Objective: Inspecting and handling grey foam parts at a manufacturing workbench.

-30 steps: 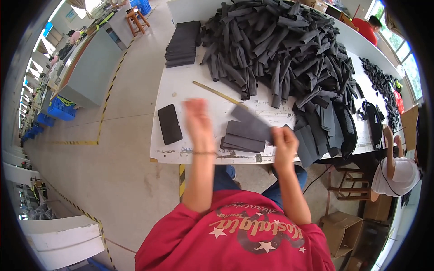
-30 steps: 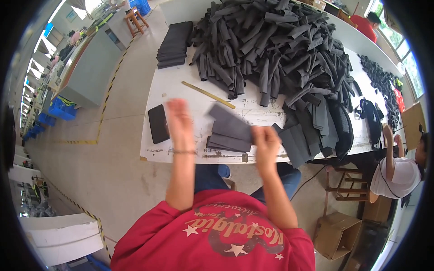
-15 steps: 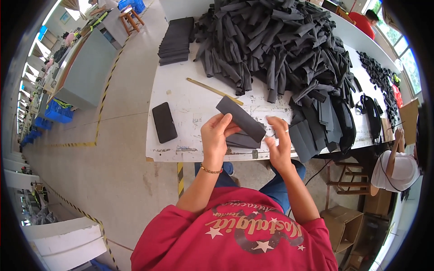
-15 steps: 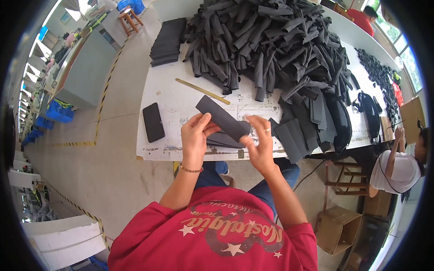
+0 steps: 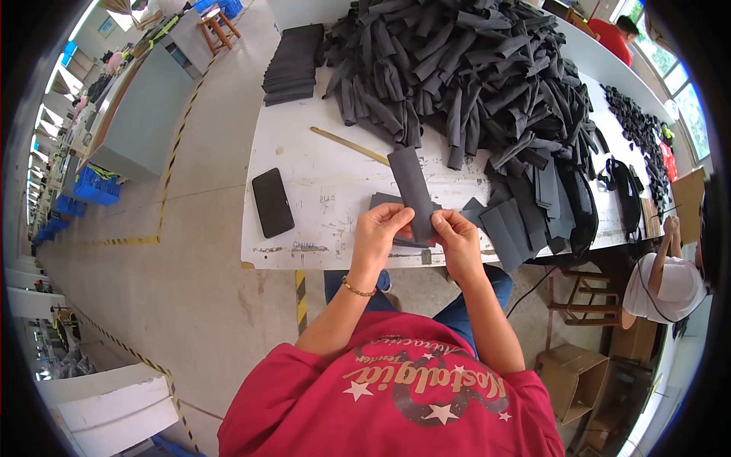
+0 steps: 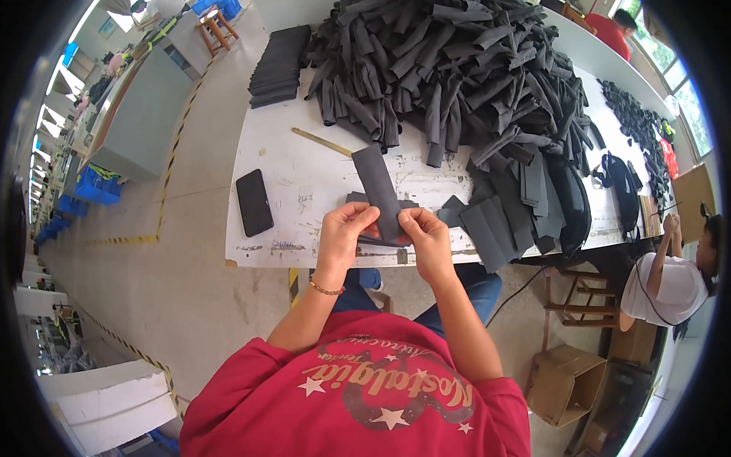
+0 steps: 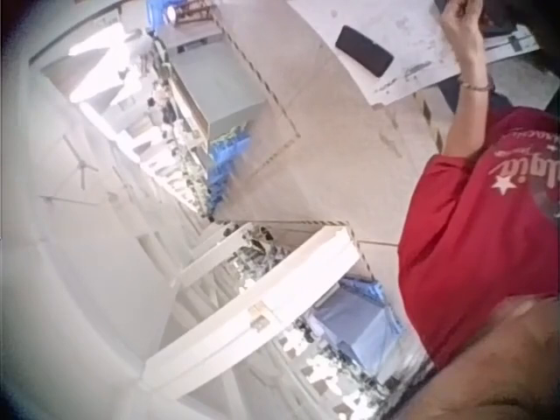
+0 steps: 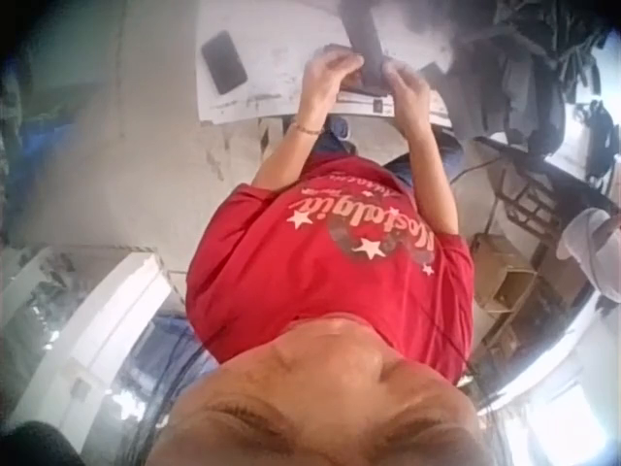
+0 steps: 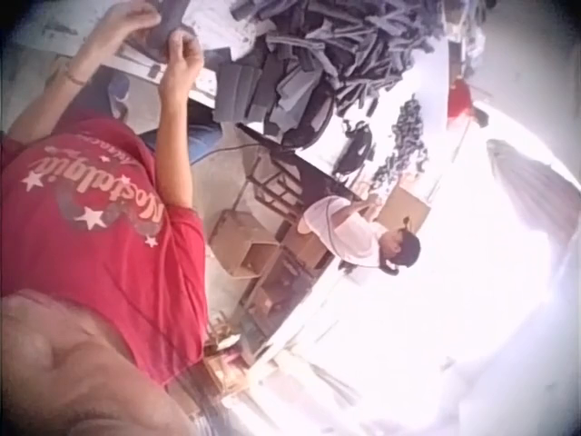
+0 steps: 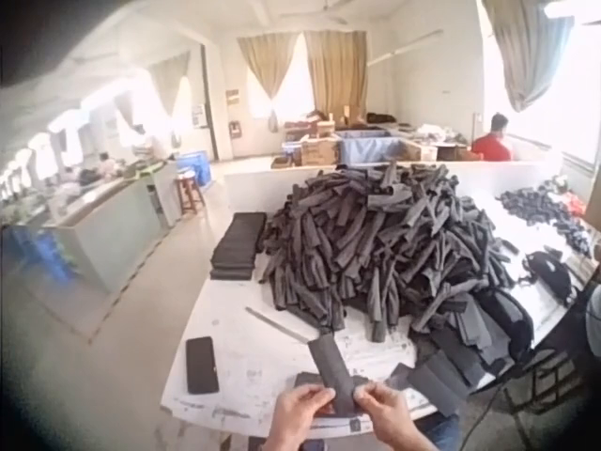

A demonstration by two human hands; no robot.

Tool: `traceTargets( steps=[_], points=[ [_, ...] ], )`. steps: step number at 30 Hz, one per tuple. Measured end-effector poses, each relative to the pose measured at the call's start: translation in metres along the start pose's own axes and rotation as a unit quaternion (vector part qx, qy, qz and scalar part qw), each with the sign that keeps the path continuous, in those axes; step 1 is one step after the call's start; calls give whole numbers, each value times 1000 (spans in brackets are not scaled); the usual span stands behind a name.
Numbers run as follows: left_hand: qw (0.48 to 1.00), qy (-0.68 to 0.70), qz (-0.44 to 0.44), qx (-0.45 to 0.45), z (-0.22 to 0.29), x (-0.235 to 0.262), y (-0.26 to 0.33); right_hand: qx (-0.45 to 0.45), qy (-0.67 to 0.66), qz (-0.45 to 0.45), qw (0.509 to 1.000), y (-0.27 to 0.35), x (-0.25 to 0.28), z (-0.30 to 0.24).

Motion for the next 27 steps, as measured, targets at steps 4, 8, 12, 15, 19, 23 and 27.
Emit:
traceTargets(
  steps=[4, 8, 12, 15, 19, 23, 27],
  points=[
    [998, -15, -59, 6, 0, -4, -1, -45, -71, -63, 994, 1, -9, 3],
    [990, -42, -127, 35, -7, -3, -1, 5, -24, -62, 998, 0, -6, -23],
    [990, -67, -116, 40, -7, -13, -5, 16, 34, -50, 998, -6, 0, -25],
    [997, -29, -71, 26, -3, -2, -12, 0, 70, -40, 997, -2, -4, -21],
    [995, -16, -87, 35, -1, -5, -10, 0, 42, -29, 999, 0, -5, -17],
    [991, 22, -128, 39, 3, -10, -5, -33, -67, -42, 996, 3, -14, -9],
    [994, 26, -91, 51, 5, -6, -9, -6, -28, -46, 999, 4, -11, -7]
  ],
)
Point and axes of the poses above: each hand's wrist, its own y-axis away from the middle knuckle, its own x-axis out of the back of the hand, z = x × y, the point moved 7 cm from there along -y, towards the middle knuckle, and after that the axes turned 11 degrees about -z, right-handed, at the moved point
